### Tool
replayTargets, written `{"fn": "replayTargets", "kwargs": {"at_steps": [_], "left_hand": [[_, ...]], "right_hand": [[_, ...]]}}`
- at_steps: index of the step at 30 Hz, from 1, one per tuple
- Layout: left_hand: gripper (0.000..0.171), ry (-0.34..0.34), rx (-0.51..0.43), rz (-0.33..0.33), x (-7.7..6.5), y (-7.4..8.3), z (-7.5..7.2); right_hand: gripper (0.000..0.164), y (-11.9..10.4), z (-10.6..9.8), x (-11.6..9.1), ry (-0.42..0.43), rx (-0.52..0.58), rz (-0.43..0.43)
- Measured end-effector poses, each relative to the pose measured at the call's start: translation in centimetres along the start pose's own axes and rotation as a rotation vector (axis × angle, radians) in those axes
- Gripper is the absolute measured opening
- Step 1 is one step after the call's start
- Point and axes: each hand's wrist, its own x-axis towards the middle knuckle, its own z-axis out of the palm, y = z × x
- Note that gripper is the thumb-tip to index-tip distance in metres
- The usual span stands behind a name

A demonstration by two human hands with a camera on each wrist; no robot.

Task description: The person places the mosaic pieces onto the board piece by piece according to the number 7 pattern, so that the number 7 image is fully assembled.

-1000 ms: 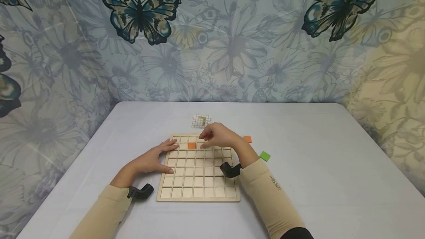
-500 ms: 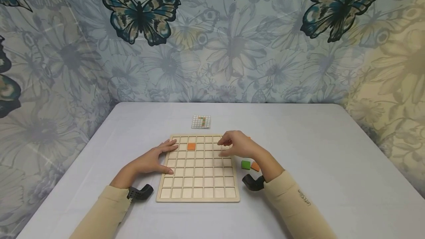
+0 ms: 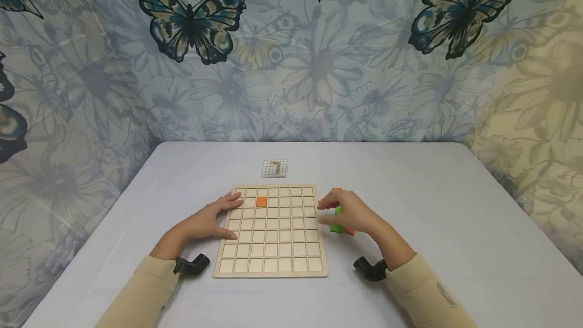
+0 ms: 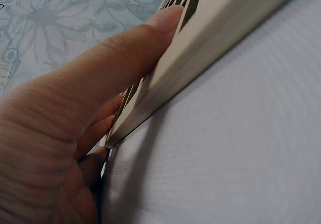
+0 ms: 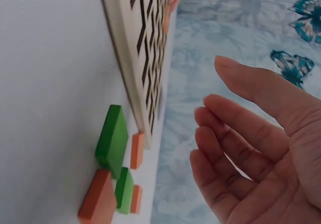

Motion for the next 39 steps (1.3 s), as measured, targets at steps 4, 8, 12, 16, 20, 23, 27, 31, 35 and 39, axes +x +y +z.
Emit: {"fn": "replayTargets", "kwargs": {"at_steps": [4,8,12,16,20,23,27,31,35,39], "left_hand": [[0.090,-0.002,-0.005,-0.002,0.0,0.0,0.0],[0.090,-0.003,-0.005,0.000,0.0,0.0,0.1],[0.090,-0.003,-0.005,0.006,0.0,0.0,0.1],[0.090,0.002,0.003,0.005,0.1,0.0,0.0],[0.090,0.004,0.009,0.003,0.2,0.1,0.0],[0.090,0.002,0.006,0.001,0.1,0.1,0.0],[0.090,0.000,0.000,0.002,0.1,0.1,-0.1],[0.091,0.002,-0.003,-0.003,0.1,0.1,-0.1],[0.091,0.002,-0.007,-0.008,0.0,0.0,-0.1],[0.091,0.002,-0.010,-0.011,-0.1,0.0,0.0]], "right_hand": [[0.028,0.3,0.2,-0.8,0.019,0.003,0.046],[0.026,0.9,0.2,-1.5,0.043,0.006,0.055],[0.028,1.7,0.3,-1.9,0.051,-0.018,0.069],[0.029,2.3,0.4,-2.1,0.042,-0.023,0.078],[0.028,2.7,0.4,-2.3,0.032,-0.016,0.072],[0.026,2.8,0.5,-2.4,0.026,-0.018,0.069],[0.026,3.0,0.5,-2.3,0.017,-0.023,0.065],[0.026,3.2,0.6,-2.3,0.014,-0.042,0.063],[0.025,3.3,0.7,-2.2,0.018,-0.061,0.063],[0.024,3.5,0.9,-2.2,0.033,-0.073,0.060]]}}
